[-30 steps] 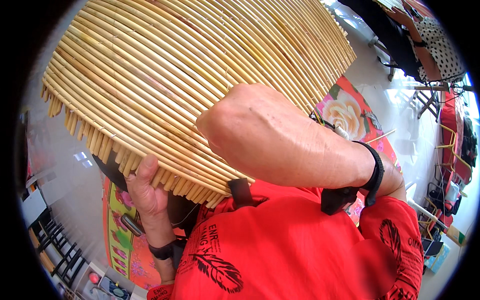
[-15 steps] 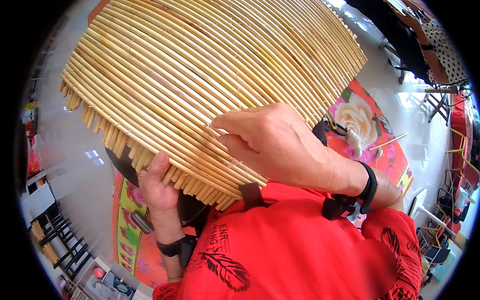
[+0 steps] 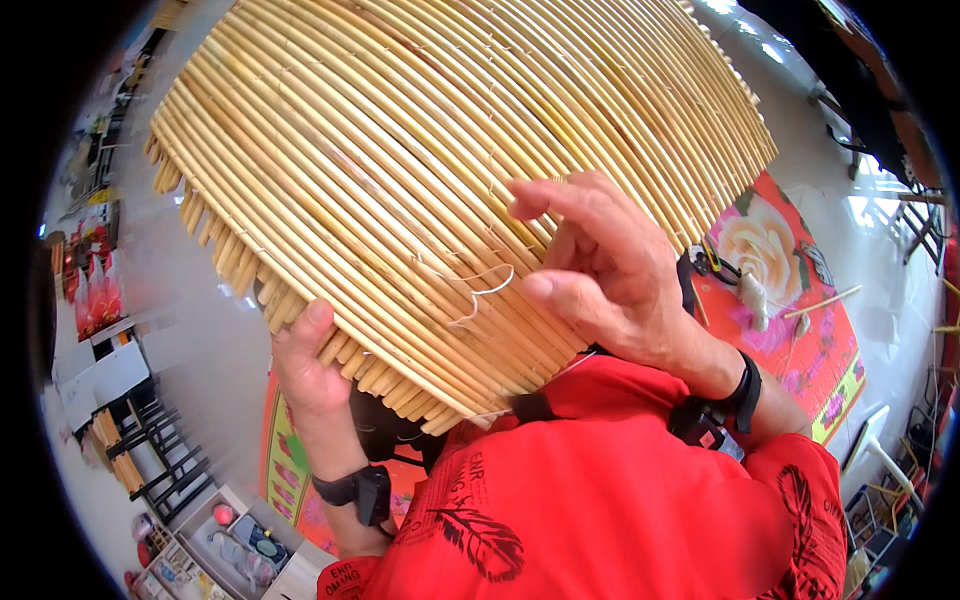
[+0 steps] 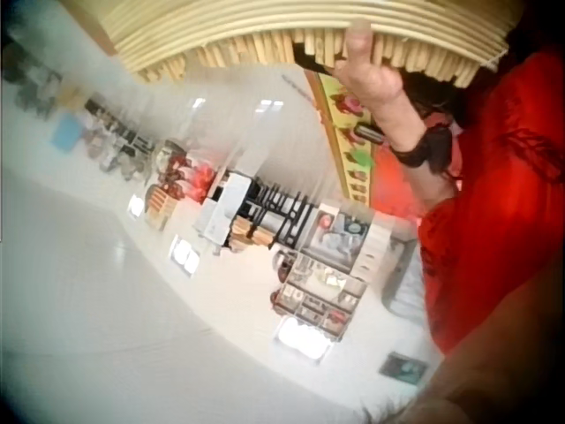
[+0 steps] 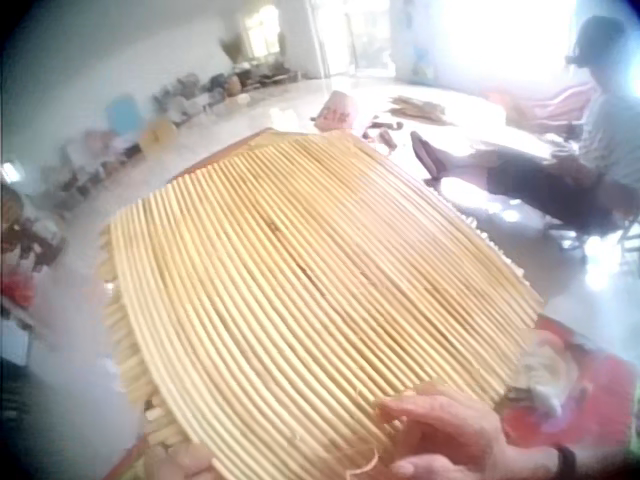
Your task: The person weaves a wooden mat by hand using thread and a needle, inserting wooden rods and tying them together.
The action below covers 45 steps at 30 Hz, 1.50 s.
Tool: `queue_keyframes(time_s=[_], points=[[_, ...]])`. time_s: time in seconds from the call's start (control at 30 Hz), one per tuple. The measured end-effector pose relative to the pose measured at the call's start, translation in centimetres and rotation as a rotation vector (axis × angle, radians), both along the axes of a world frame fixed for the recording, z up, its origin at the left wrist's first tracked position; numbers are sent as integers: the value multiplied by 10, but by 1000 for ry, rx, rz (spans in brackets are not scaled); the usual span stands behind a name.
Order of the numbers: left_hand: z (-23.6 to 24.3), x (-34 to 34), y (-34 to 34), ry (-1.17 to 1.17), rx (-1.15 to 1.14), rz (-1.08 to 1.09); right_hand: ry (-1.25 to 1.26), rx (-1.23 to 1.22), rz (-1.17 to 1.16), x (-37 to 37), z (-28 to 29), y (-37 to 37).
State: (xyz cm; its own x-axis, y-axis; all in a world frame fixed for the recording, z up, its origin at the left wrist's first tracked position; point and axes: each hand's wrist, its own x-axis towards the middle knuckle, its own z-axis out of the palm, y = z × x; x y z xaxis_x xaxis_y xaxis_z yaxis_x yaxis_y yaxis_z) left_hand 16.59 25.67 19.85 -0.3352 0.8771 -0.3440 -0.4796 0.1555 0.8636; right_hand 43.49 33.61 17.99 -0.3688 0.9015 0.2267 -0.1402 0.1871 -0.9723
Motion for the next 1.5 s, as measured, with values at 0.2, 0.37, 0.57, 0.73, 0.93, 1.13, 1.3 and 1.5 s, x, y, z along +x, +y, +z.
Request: queue_keyframes(time_s=[0.2,0.37,0.57,0.73,0.93,1.13,1.3,1.5], points=[[24,-33,33,114,38,-94,56,72,111,-9,-12,-3],[36,-45,55,135,-19,-115,9,278,219,-10,-7,15],[33,-46,67,131,-28,-183,74,204,227,-5,-11,18],[27,-36,77,72,-53,-183,110,214,240,6,-19,25],[20,-40,83,62,-85,-187,125,236,243,7,-18,32],[21,-39,86,35,-75,-190,126,235,238,7,-17,33],[18,-42,88,26,-78,-202,152,102,251,8,-21,28],[16,-40,87,1,-92,-194,164,119,257,11,-20,31]])
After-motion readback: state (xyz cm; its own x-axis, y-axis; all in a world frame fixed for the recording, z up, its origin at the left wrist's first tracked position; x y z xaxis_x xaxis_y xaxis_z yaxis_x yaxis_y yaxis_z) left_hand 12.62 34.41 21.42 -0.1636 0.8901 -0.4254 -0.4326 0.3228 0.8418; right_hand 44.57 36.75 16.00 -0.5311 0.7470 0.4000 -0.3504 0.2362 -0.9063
